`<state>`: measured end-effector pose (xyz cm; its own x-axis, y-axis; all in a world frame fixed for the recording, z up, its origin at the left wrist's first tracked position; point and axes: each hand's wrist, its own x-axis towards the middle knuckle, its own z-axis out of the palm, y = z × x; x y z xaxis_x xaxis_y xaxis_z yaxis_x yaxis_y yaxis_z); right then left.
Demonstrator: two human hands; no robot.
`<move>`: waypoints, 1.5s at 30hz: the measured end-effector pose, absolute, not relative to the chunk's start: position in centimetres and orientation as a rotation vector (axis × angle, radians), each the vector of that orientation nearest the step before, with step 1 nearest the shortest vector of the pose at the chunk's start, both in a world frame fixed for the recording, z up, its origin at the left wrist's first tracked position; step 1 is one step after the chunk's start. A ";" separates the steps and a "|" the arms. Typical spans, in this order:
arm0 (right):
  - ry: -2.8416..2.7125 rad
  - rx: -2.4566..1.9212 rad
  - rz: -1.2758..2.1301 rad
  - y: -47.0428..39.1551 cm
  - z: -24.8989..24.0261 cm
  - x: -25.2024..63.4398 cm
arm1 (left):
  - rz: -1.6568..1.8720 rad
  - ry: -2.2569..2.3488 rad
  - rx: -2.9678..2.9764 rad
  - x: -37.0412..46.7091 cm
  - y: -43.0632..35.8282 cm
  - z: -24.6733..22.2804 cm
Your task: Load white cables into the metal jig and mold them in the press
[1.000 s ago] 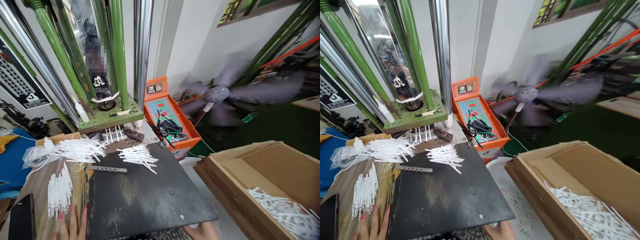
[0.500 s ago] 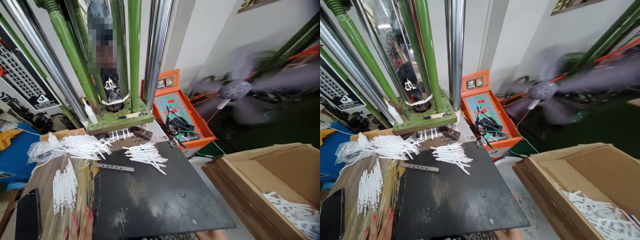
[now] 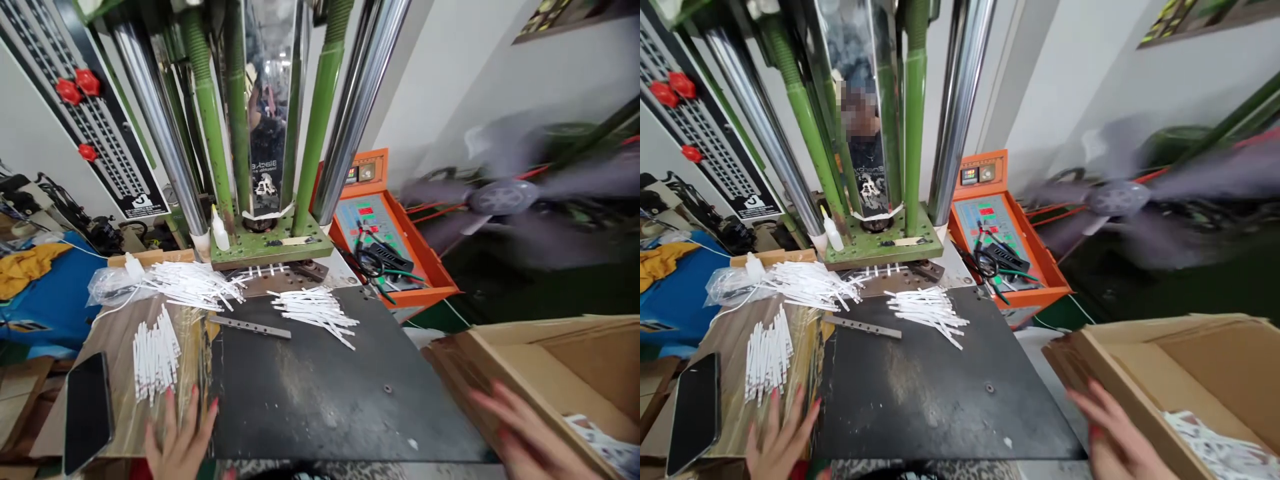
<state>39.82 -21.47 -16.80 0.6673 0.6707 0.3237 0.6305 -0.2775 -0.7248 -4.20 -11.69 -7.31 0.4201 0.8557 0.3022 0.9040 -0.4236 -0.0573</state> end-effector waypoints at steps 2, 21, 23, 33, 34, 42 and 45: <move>-1.128 -1.891 -0.158 -17.2 -13.0 38.4 | -0.351 -1.646 -2.353 -4.8 -9.8 -5.2; -2.056 -1.025 0.338 -4.5 -10.1 23.3 | -0.357 -2.487 -2.194 -7.8 -2.2 -1.0; -2.118 -0.967 0.404 -5.4 -9.2 23.6 | -0.599 -2.553 -2.164 -8.6 -2.6 -1.3; -1.551 -1.025 1.372 -3.6 -5.2 13.1 | -1.855 -2.778 -1.725 -6.1 -5.9 -3.7; -1.493 -0.943 1.496 -3.1 -5.3 11.7 | -1.972 -2.774 -1.693 -5.6 -6.1 -3.8; -1.761 -0.878 1.077 -4.2 -4.2 14.9 | -2.467 -2.803 -1.915 -2.7 -6.0 -3.8; -1.729 -1.042 0.682 -5.7 -4.5 20.7 | -2.313 -2.510 -2.119 -1.6 -5.9 -4.4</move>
